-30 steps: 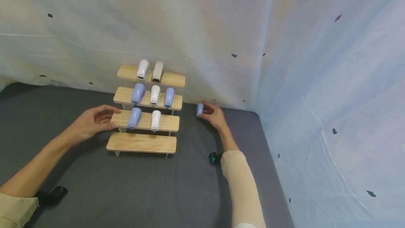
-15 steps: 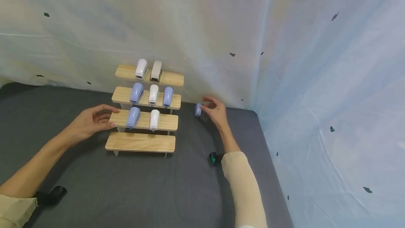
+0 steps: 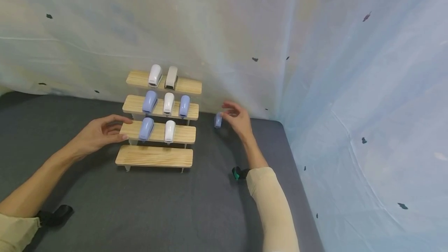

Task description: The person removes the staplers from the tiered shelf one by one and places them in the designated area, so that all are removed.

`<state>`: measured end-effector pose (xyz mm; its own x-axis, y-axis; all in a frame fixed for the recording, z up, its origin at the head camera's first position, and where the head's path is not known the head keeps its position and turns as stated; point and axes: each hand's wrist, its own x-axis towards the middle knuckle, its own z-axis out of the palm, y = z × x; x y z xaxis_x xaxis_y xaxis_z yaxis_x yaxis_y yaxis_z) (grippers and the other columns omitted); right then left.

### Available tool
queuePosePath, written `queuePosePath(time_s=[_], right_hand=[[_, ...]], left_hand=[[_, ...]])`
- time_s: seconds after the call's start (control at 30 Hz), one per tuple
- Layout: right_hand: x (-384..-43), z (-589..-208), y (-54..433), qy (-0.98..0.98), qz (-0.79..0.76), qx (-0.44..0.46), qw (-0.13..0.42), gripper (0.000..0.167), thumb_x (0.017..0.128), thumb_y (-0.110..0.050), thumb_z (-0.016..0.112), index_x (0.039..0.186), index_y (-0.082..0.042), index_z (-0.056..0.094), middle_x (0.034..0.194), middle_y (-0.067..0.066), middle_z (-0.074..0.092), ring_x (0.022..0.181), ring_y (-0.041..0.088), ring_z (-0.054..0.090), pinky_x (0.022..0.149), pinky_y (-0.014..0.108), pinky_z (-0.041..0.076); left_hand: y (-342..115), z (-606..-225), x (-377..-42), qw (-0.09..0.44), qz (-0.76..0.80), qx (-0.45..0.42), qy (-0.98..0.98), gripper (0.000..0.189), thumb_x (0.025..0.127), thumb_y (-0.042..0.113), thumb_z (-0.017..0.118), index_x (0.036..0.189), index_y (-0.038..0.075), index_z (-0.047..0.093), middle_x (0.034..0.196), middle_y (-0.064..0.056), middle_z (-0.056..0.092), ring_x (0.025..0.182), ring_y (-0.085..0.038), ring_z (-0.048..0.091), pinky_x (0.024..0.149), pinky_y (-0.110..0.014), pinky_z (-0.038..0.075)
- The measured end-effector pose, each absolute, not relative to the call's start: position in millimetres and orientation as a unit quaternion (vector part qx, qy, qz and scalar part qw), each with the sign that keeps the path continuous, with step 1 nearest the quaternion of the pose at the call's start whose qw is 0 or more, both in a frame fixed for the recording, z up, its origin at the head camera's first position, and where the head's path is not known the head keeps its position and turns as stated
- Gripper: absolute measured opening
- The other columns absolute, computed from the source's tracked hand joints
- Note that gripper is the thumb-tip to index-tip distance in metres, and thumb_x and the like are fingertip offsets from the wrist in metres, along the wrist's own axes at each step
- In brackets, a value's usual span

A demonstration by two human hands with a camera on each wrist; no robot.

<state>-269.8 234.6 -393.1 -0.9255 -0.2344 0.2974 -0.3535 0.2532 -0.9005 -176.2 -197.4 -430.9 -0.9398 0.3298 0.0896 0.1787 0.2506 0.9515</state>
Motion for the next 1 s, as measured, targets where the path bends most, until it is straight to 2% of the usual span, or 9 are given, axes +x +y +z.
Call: queuePosePath(time_s=[0.33, 0.53, 0.6, 0.83, 1.0], right_hand=[[-263, -372, 227, -0.787, 0.575, 0.218, 0.056, 0.044, 0.09, 0.0, 0.072, 0.13, 0.012, 0.057, 0.123, 0.03, 0.061, 0.103, 0.044, 0.06, 0.085, 0.031, 0.055], [-259, -354, 217, -0.778, 0.576, 0.238, 0.072, 0.042, 0.091, 0.003, 0.069, 0.129, 0.013, 0.056, 0.123, 0.031, 0.06, 0.103, 0.039, 0.06, 0.087, 0.036, 0.054], [-257, -347, 213, -0.774, 0.579, 0.245, 0.081, 0.041, 0.091, 0.004, 0.068, 0.129, 0.013, 0.056, 0.123, 0.031, 0.06, 0.104, 0.041, 0.059, 0.088, 0.038, 0.054], [-255, -329, 201, -0.764, 0.58, 0.263, 0.101, 0.041, 0.089, 0.007, 0.069, 0.128, 0.013, 0.057, 0.122, 0.03, 0.061, 0.106, 0.048, 0.058, 0.09, 0.054, 0.051], [-256, -321, 193, -0.759, 0.581, 0.28, 0.093, 0.041, 0.088, 0.009, 0.069, 0.127, 0.014, 0.057, 0.122, 0.031, 0.061, 0.106, 0.049, 0.058, 0.092, 0.053, 0.051]], left_hand=[[-197, -433, -177, 0.044, 0.575, 0.168, 0.799, 0.049, 0.092, 0.02, 0.074, 0.135, 0.004, 0.055, 0.134, -0.013, 0.054, 0.103, -0.004, 0.063, 0.08, -0.021, 0.056], [-195, -431, -179, 0.049, 0.58, 0.155, 0.798, 0.048, 0.092, 0.02, 0.075, 0.134, 0.005, 0.056, 0.131, -0.015, 0.056, 0.102, -0.006, 0.065, 0.079, -0.021, 0.056], [-195, -430, -179, 0.052, 0.58, 0.144, 0.8, 0.048, 0.092, 0.019, 0.075, 0.134, 0.006, 0.056, 0.13, -0.015, 0.057, 0.101, -0.006, 0.065, 0.078, -0.022, 0.056], [-194, -426, -180, 0.055, 0.563, 0.125, 0.815, 0.048, 0.091, 0.023, 0.076, 0.134, 0.011, 0.058, 0.135, -0.01, 0.055, 0.103, -0.002, 0.062, 0.078, -0.021, 0.055], [-195, -429, -178, 0.057, 0.561, 0.129, 0.816, 0.049, 0.091, 0.024, 0.075, 0.135, 0.009, 0.057, 0.135, -0.014, 0.055, 0.103, -0.002, 0.062, 0.078, -0.02, 0.055]])
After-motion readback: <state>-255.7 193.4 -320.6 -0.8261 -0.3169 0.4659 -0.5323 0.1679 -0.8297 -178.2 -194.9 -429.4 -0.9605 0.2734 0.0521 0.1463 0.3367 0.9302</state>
